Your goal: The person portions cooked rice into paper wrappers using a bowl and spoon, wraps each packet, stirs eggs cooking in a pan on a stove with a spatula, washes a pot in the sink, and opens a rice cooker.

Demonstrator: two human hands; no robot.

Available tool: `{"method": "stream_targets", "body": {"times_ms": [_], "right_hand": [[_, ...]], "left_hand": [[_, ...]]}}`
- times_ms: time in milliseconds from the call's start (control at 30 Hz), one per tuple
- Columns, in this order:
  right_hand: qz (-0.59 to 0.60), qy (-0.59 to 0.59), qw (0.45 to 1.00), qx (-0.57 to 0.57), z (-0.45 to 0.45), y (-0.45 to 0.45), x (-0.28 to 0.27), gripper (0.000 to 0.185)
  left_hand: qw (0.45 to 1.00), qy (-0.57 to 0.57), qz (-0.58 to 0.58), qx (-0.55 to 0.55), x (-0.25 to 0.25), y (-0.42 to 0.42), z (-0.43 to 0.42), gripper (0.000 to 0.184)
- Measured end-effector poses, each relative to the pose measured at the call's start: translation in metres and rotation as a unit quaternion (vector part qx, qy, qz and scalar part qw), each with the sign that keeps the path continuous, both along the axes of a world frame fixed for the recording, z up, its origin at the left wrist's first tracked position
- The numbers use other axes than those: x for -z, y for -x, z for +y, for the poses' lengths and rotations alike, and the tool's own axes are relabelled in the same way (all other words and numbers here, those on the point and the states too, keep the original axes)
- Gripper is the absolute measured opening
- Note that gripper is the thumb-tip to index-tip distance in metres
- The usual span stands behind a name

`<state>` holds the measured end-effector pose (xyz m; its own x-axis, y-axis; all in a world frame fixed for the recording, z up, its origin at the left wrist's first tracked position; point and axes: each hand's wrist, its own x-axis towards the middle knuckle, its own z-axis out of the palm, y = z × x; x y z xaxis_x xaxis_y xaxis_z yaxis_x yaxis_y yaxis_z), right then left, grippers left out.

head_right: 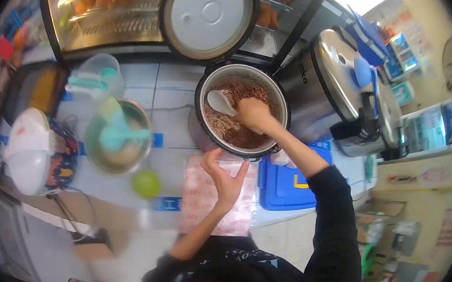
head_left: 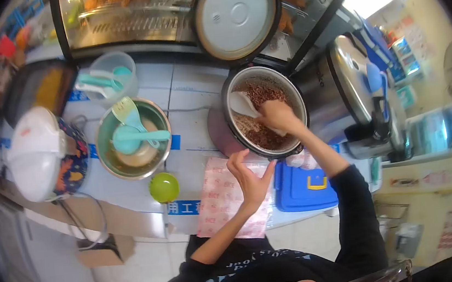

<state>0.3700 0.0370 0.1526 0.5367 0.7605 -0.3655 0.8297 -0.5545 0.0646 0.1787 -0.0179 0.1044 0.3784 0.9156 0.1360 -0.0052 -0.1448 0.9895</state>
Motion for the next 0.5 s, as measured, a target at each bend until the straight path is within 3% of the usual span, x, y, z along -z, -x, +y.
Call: {"method": "stream_targets", "body": {"times_ms": [33, 67, 100, 133, 167, 233, 300, 433, 500], "right_hand": [[0.030, -0.037, 0.998, -0.032, -0.014, -0.007, -0.021, 0.029], [0.081, -0.044, 0.994, 0.061, -0.018, 0.002, -0.056, 0.026], [-0.037, -0.082, 0.996, 0.019, -0.026, 0.005, -0.074, 0.025], [-0.151, -0.003, 0.988, 0.013, -0.021, 0.019, -0.100, 0.023], [-0.240, 0.022, 0.970, 0.015, -0.018, 0.015, -0.099, 0.017], [-0.274, 0.100, 0.956, 0.005, -0.007, 0.012, -0.079, 0.011], [-0.262, 0.116, 0.952, -0.111, -0.011, -0.004, -0.028, 0.011], [-0.238, 0.053, 0.965, -0.092, -0.007, -0.033, -0.019, 0.020], [-0.237, 0.084, 0.965, -0.069, -0.010, -0.035, -0.024, 0.022]], "left_hand": [[0.999, -0.042, 0.014, -0.004, -0.001, 0.000, 0.002, 0.075], [1.000, -0.027, 0.000, -0.010, 0.003, -0.003, 0.003, 0.077], [1.000, -0.009, -0.006, -0.011, 0.005, -0.004, 0.004, 0.077], [1.000, -0.021, -0.009, -0.018, 0.007, -0.004, 0.006, 0.077], [0.999, -0.036, -0.011, -0.023, 0.009, -0.004, 0.007, 0.078], [0.999, -0.034, -0.004, -0.016, 0.011, -0.005, 0.006, 0.078], [0.996, -0.081, 0.014, -0.035, 0.010, -0.008, 0.003, 0.078], [1.000, -0.004, 0.024, 0.004, 0.009, -0.004, 0.005, 0.083], [1.000, 0.011, -0.002, -0.013, 0.009, -0.006, 0.003, 0.081]]}}
